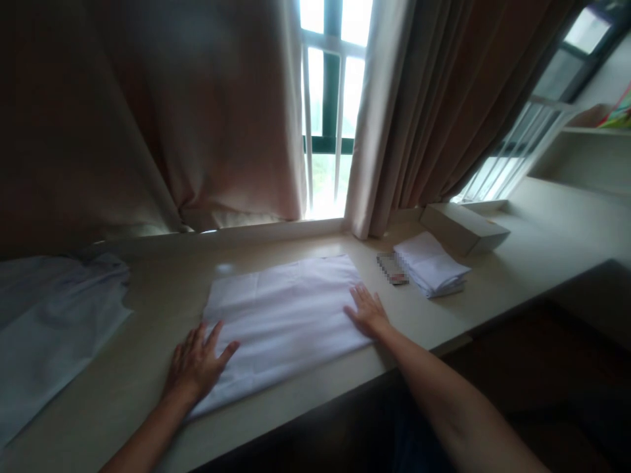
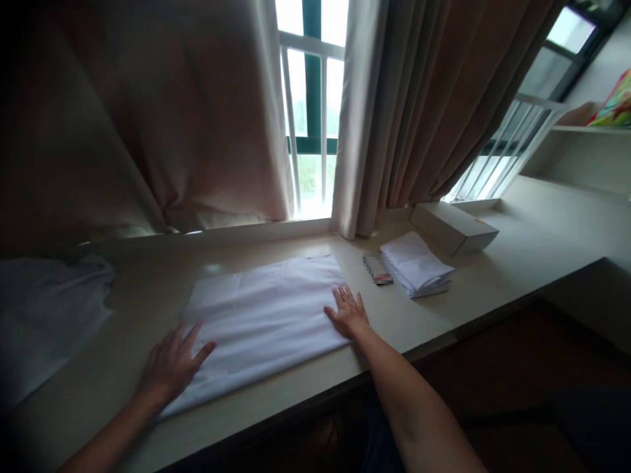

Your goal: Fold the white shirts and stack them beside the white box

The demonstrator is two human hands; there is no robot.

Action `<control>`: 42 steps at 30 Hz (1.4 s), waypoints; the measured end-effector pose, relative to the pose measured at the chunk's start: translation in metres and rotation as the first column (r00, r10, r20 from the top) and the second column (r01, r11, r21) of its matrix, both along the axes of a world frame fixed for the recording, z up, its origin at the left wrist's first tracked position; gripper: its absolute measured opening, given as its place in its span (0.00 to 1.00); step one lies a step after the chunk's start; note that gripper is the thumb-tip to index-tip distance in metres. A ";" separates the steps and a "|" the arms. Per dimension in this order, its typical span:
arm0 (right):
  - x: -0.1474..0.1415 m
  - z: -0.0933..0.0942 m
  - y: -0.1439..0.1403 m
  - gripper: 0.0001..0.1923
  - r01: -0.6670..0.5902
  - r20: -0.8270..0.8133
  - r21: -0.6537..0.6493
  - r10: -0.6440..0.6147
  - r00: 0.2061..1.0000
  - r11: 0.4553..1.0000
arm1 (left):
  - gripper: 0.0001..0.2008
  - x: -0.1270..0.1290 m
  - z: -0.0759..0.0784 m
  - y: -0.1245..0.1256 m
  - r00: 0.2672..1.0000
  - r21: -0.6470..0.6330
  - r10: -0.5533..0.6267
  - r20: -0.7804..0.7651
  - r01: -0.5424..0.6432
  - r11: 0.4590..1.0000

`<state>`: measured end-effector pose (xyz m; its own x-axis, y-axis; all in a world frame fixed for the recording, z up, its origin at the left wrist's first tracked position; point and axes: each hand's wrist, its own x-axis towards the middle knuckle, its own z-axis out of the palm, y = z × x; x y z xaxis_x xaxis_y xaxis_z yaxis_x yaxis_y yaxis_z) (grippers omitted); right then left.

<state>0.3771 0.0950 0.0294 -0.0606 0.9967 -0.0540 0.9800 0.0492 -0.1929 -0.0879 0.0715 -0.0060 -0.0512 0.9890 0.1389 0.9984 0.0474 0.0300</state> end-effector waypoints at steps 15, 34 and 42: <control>0.001 -0.003 0.000 0.39 -0.010 0.004 -0.006 0.010 1.000 1.000 | 0.38 0.006 0.007 -0.004 0.999 0.012 0.026 -0.027 -0.025 1.000; -0.051 0.031 0.047 0.40 -0.185 0.004 0.021 0.185 0.983 0.982 | 0.40 0.062 0.046 0.053 0.995 -0.097 0.004 0.098 0.005 0.995; -0.042 0.003 0.036 0.40 -0.141 -0.020 -0.061 0.140 0.990 0.988 | 0.38 0.044 0.014 0.033 0.997 -0.064 0.026 0.068 -0.022 0.998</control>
